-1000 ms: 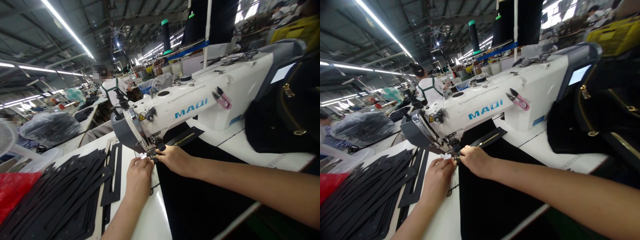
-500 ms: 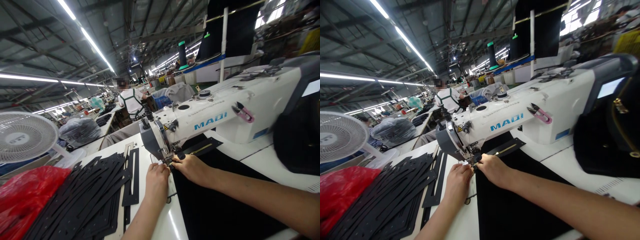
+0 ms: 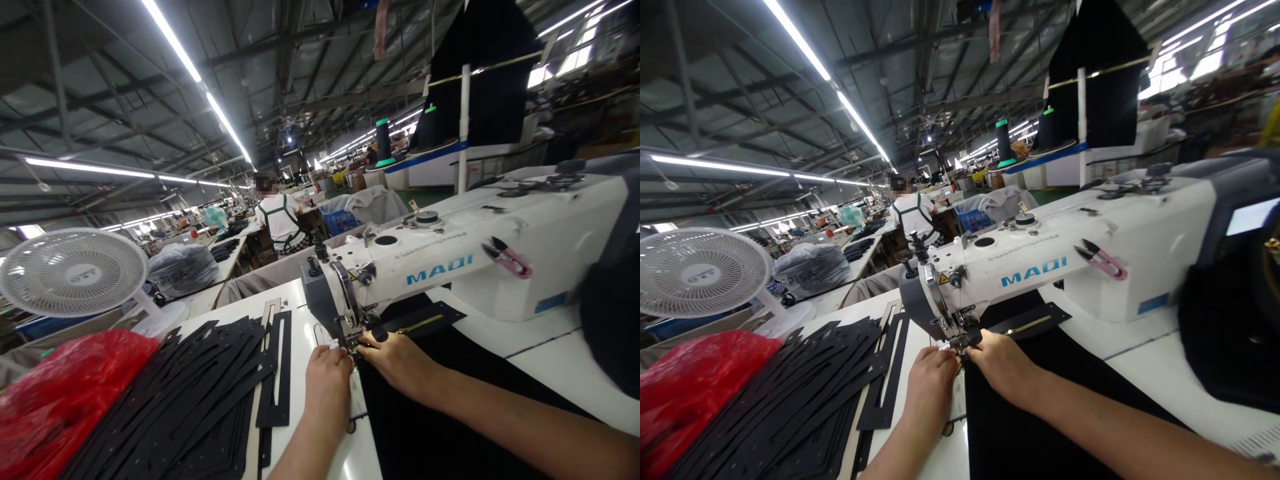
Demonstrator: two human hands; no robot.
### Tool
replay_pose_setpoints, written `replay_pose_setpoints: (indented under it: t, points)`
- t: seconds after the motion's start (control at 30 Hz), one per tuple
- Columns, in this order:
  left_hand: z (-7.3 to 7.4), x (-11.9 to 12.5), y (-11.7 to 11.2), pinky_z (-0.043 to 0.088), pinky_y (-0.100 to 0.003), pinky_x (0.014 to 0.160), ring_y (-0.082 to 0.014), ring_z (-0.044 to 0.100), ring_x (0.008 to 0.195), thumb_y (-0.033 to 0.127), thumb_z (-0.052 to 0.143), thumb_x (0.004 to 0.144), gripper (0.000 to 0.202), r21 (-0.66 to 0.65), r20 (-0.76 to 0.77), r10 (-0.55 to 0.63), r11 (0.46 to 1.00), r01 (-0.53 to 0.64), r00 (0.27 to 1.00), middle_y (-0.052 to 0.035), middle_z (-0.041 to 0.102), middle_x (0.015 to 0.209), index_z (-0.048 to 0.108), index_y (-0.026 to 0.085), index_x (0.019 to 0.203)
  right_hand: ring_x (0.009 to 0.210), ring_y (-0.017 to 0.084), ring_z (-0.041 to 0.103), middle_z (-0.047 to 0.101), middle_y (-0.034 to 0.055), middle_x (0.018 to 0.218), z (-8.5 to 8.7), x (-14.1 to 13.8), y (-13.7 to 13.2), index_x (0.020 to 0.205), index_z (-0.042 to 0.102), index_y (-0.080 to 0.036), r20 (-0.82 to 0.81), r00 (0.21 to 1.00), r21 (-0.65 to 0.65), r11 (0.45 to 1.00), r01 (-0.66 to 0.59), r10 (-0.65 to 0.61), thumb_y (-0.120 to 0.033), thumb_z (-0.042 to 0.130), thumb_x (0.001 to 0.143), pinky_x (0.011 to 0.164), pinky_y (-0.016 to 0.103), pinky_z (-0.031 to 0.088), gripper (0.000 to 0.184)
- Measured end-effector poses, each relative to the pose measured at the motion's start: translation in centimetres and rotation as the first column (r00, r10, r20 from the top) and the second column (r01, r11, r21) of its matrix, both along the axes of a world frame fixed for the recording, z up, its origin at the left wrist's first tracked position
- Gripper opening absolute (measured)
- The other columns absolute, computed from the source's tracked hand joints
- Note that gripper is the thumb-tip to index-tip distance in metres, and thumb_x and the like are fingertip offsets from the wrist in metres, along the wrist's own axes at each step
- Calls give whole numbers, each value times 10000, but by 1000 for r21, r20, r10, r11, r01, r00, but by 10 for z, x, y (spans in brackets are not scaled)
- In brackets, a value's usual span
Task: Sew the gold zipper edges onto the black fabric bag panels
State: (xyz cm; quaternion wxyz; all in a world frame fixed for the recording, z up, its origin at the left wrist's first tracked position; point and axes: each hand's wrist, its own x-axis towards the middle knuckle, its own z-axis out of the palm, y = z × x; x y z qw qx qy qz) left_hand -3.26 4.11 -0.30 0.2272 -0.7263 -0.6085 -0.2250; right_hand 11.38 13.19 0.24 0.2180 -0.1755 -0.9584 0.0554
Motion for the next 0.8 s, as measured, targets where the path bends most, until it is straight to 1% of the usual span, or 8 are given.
replay_pose_setpoints:
  t: [0.3,0.4,0.47,0.57,0.63,0.67,0.73,0.8]
  points:
    - [-25,-6,15,497,-294,639,-152,598,619,0,584,733,223,149,74,3,989,-14,997,12,648,691,554,201,642,855,175,609,652,58,930,2,-6,-4,878,650,-182,-44,999,-50,999,-8,6,-81,461,855,739,266,472,215]
    - [-20,-6,12,499,-299,609,-171,597,631,5,615,697,205,158,106,14,987,-31,994,9,660,702,578,202,653,845,165,607,652,39,919,6,-4,3,869,639,-193,-51,998,-66,997,-29,25,-82,476,853,728,258,472,198]
    - [-13,-5,5,506,-319,620,-191,603,674,14,622,690,187,124,125,29,991,-44,992,-2,673,750,606,201,694,908,191,596,643,55,976,9,6,13,938,624,-188,-60,998,-51,999,-14,11,-138,570,811,801,310,468,146]
    - [-2,0,-10,505,-382,726,-212,611,775,32,561,733,190,60,180,16,998,-27,983,-34,678,868,634,204,768,1008,305,558,614,153,1062,6,38,21,1046,595,-128,-40,981,-2,982,191,-191,-313,691,723,899,487,416,385]
    - [2,8,-22,484,-413,796,-216,615,834,54,520,760,202,51,223,-78,996,68,972,-46,675,895,637,209,818,979,362,561,611,198,1044,-2,67,8,1038,607,-112,1,952,25,951,307,-308,-373,690,699,845,535,437,436]
    - [4,13,-28,476,-417,819,-216,616,858,70,519,766,202,48,232,-151,988,144,961,-48,676,900,636,211,851,965,375,563,610,200,1045,-6,81,-5,1042,611,-128,14,955,34,954,296,-297,-369,701,669,815,529,455,453]
    - [12,25,-39,469,-399,846,-214,611,917,93,555,757,222,-25,258,-282,954,298,924,-51,677,940,629,217,926,925,350,584,619,162,1055,-11,104,-38,1099,593,-199,24,987,26,987,156,-157,-306,684,653,767,474,484,468]
    - [27,35,-46,468,-363,853,-206,600,957,94,611,738,243,-142,328,-313,916,374,891,-50,671,982,630,220,946,807,284,617,655,95,932,-6,118,-70,1046,607,-271,18,999,-83,996,40,-38,-240,593,729,705,401,495,319]
